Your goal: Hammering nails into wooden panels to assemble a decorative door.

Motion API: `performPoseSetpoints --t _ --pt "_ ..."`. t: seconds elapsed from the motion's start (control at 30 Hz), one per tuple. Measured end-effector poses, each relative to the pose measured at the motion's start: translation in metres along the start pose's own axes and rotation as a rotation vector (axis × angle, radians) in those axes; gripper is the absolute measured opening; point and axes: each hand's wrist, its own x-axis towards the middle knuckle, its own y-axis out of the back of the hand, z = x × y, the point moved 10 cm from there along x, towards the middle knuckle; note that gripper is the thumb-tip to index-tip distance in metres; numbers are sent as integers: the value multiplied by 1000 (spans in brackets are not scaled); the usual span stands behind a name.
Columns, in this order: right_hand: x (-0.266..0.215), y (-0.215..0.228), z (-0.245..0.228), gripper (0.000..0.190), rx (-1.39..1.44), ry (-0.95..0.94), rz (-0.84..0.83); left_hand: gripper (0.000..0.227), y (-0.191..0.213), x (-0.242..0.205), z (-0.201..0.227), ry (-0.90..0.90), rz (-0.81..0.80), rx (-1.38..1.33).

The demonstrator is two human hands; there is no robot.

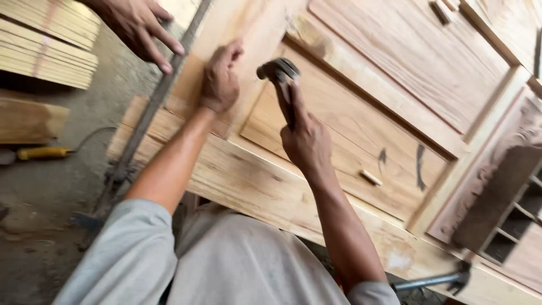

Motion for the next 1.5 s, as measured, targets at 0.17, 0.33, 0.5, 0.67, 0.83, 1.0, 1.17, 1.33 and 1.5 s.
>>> performPoseSetpoints --t 0.17,0.33,0.5,0.67,0.83,1.0,1.17,1.33,1.5 --pt "-21 -22 14 99 -1 -96 -29 22 -17 -80 -57 234 -83 441" --pt "-23 -7 7 99 79 -137 24 36 -2 -67 -30 238 -118 -71" --pt "-110 38 47 101 225 -256 185 32 -33 -34 9 192 -305 -284" --pt "-266 37 82 90 448 -667 105 47 -35 -55 104 -80 -467 367" --pt "-408 21 93 82 550 -898 365 36 -144 -103 182 -110 -802 148" --pt "-480 13 103 77 788 -1298 549 28 -267 -156 245 -306 -1004 8" --pt "-510 12 143 76 808 -1273 549 32 -350 -186 298 -548 -990 104" --pt "-520 39 194 78 788 -1154 526 19 -388 -199 302 -510 -952 352" --pt "-521 49 243 76 873 -1024 559 11 -389 -197 285 -344 -943 428"
